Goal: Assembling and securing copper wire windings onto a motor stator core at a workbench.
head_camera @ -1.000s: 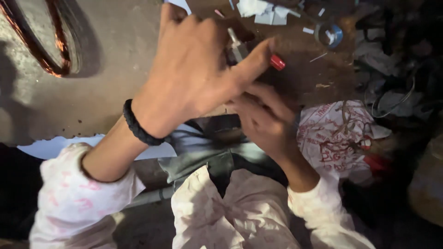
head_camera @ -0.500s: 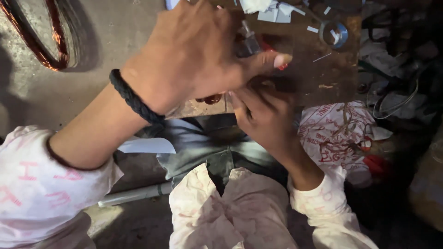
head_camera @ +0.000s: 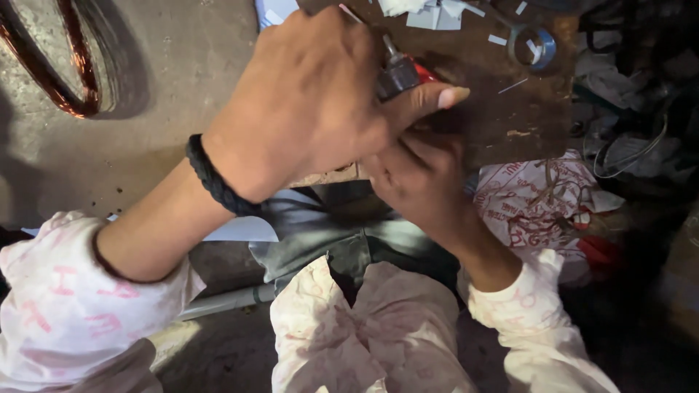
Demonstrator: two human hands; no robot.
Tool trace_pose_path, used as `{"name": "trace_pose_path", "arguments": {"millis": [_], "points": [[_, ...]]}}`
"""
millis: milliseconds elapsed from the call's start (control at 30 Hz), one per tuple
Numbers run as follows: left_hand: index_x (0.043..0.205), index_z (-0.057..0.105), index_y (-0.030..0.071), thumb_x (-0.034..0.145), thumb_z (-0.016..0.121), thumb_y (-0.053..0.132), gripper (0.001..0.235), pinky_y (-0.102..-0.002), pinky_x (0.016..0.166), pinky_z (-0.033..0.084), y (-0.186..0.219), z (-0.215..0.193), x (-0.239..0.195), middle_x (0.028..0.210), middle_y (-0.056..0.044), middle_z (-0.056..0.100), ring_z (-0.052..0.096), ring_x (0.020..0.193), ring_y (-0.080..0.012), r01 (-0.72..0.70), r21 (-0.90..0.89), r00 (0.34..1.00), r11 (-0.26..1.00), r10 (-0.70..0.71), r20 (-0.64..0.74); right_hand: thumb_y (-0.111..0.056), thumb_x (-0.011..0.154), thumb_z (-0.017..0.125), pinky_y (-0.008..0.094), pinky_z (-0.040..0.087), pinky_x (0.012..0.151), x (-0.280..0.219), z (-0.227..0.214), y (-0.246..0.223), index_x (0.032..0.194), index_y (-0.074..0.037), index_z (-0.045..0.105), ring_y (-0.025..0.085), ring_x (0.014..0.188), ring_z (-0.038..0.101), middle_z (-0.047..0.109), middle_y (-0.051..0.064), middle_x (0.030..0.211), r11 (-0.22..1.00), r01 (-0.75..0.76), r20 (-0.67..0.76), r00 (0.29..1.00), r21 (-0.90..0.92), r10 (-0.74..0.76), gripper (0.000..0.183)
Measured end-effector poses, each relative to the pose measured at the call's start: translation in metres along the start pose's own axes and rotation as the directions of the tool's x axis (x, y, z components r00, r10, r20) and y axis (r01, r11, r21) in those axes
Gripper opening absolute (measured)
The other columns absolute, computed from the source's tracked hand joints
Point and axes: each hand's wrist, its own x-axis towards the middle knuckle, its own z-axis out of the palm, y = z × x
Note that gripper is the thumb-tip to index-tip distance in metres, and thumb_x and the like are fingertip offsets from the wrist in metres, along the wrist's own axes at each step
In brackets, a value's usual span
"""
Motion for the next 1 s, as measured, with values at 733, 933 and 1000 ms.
{"name": "trace_pose_path", "arguments": {"millis": [733,933,1000], "points": [[0.145,0.051,0.002,0.100,0.053,0.071,0.083,-0.042,0.100,0.054,0.048,0.025,-0.078,0.140,-0.015,0.057,0.063,0.123,-0.0295,0.412,-0.328,0.625,0.850,-0.526,-0.577,-0.009,0.116,0.065,0.027,0.039,0.056,-0.049,-0.056,-0.041,0.134,0.002,0.069,0.014,0.063,0.050,0.062,0.009,0.097,0.586,-0.577,-0.077,0.672,0.569,0.737,0.021],[0.162,0.027,-0.001,0.102,0.058,0.052,0.086,-0.045,0.122,0.034,0.112,0.063,-0.114,0.159,-0.022,0.037,0.039,0.150,-0.0370,0.544,-0.497,0.580,0.676,-0.731,-0.359,-0.014,0.102,0.059,0.029,0.064,0.074,-0.017,-0.001,-0.022,0.163,-0.003,0.035,0.013,0.087,0.076,0.070,0.011,0.125,0.762,-0.482,0.129,0.869,0.432,0.477,0.066],[0.162,0.020,-0.003,0.095,0.067,0.055,0.100,-0.044,0.126,0.032,0.109,0.048,-0.100,0.161,-0.023,0.032,0.036,0.152,-0.0363,0.535,-0.498,0.624,0.683,-0.716,-0.312,-0.010,0.100,0.059,0.031,0.062,0.075,-0.030,-0.004,-0.050,0.161,-0.001,0.032,0.016,0.088,0.074,0.068,0.015,0.126,0.790,-0.505,0.076,0.855,0.347,0.513,0.068]]}}
